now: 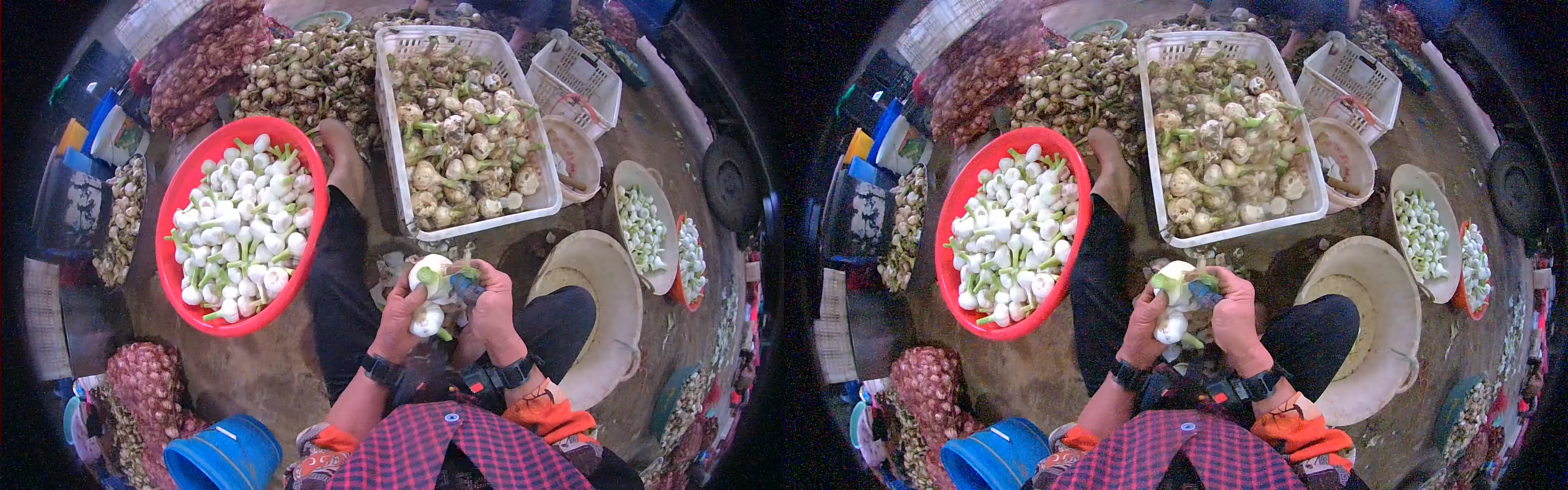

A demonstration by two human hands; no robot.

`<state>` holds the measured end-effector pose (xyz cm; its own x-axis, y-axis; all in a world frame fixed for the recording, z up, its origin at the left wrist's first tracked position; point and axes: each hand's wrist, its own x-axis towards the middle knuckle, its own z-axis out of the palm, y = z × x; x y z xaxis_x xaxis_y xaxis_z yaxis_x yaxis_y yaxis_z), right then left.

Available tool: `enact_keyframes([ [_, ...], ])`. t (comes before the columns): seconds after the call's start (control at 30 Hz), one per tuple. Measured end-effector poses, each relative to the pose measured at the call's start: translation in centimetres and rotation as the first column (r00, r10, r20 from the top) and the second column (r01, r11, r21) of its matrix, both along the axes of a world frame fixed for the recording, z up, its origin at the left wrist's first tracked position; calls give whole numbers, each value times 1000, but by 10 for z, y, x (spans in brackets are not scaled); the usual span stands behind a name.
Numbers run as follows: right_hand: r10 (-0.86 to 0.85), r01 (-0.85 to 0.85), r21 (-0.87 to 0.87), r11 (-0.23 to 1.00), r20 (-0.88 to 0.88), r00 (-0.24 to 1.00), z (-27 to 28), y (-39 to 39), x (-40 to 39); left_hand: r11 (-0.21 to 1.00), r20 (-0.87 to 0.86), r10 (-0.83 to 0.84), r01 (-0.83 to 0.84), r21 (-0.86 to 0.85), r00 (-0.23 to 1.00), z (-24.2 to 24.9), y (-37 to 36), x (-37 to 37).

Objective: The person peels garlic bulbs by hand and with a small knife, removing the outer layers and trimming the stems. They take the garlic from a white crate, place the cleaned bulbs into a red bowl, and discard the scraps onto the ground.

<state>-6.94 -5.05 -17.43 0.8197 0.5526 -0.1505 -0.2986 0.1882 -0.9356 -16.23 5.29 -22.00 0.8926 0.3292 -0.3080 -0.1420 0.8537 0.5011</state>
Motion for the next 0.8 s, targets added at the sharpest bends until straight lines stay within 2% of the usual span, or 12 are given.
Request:
enact_keyframes([
  [0.07, -75, 114, 145, 983, -250, 965, -5, 2, 0, 971, 41, 57, -46, -235, 998, -8, -4, -3],
  [0.13, -125, 238, 174, 955, -493, 861, -20, 2, 3, 993, 115, -24, 37, -113, 993, -2, -2, -8],
  [0.2, -179, 235, 143, 961, -326, 928, -45, -1, 12, 999, 114, -22, 26, -37, 993, 18, -3, -9],
  [0.27, -255, 295, 22, 955, -443, 859, -70, -12, 39, 986, 184, -66, 93, -138, 981, 22, 4, -14],
  [0.33, 99, 144, -612, 778, 345, 933, -75, -17, 38, 986, 260, -149, 163, -35, 954, 28, 10, -16],
  [0.37, 460, 264, -816, 514, 523, 718, -71, -15, 35, 988, 250, -152, 152, 20, 956, 36, 13, -11],
  [0.4, 566, 375, -768, 519, 637, 523, -65, -18, 26, 990, 197, -134, 123, 69, 971, 37, 13, -11],
  [0.5, 423, 107, -569, 816, 712, 561, -16, -15, 33, 999, 20, -20, 19, 38, 1000, 30, 12, -10],
  [0.6, 492, -99, -544, 833, 648, 582, 35, -18, 26, 998, 1, -55, 55, -6, 998, 26, 6, -8],
  [0.67, 516, 126, -579, 805, 789, 333, 31, -15, 15, 989, 33, -139, 141, -38, 990, 32, 4, -5],
  [0.73, 543, 236, -591, 771, 804, 243, 30, -13, 6, 942, -45, -50, 62, 329, 998, 48, -4, -5],
  [0.8, 547, 279, -589, 758, 808, 218, 27, -12, -1, 997, -109, -65, 61, -39, 992, 41, -2, -3],
])
